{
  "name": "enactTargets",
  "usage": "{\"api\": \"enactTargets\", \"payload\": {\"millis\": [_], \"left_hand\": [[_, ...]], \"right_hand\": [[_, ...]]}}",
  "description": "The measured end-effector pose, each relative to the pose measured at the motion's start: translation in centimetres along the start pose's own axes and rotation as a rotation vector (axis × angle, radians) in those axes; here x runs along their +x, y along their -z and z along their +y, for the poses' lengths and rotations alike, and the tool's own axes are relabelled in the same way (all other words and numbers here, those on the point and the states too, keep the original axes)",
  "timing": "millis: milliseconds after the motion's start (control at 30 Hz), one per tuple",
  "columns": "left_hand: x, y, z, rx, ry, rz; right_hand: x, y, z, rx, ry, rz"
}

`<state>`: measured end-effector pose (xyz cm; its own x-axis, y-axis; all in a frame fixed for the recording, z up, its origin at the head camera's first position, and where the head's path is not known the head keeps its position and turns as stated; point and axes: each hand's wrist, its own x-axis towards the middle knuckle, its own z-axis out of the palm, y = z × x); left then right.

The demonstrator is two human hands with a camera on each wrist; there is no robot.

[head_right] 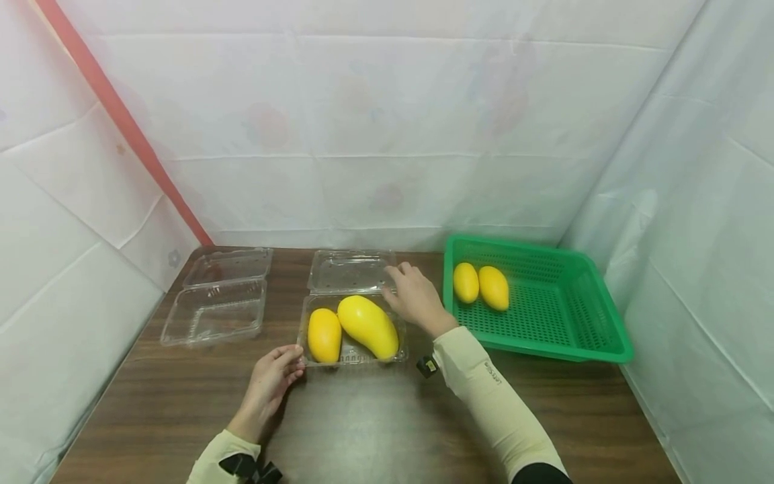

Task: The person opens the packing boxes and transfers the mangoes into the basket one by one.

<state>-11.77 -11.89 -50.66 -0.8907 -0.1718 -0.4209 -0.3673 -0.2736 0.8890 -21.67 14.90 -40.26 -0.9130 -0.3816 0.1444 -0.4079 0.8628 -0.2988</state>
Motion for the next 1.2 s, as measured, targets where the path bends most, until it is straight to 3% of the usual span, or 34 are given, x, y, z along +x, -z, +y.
{"api": "enactTargets", "payload": {"millis": [933,1200], "left_hand": [[-0.1,0.3,-0.1,-0.024,-0.012,-0.004],[0.0,0.3,-0.2,-0.028,-0.010,-0.005]], "right_hand": [[-0.9,-2.6,-1.1,0.035,0.004,-0.059],[-0.8,-3.8,-1.3,0.006,0.005,-0.130]]}}
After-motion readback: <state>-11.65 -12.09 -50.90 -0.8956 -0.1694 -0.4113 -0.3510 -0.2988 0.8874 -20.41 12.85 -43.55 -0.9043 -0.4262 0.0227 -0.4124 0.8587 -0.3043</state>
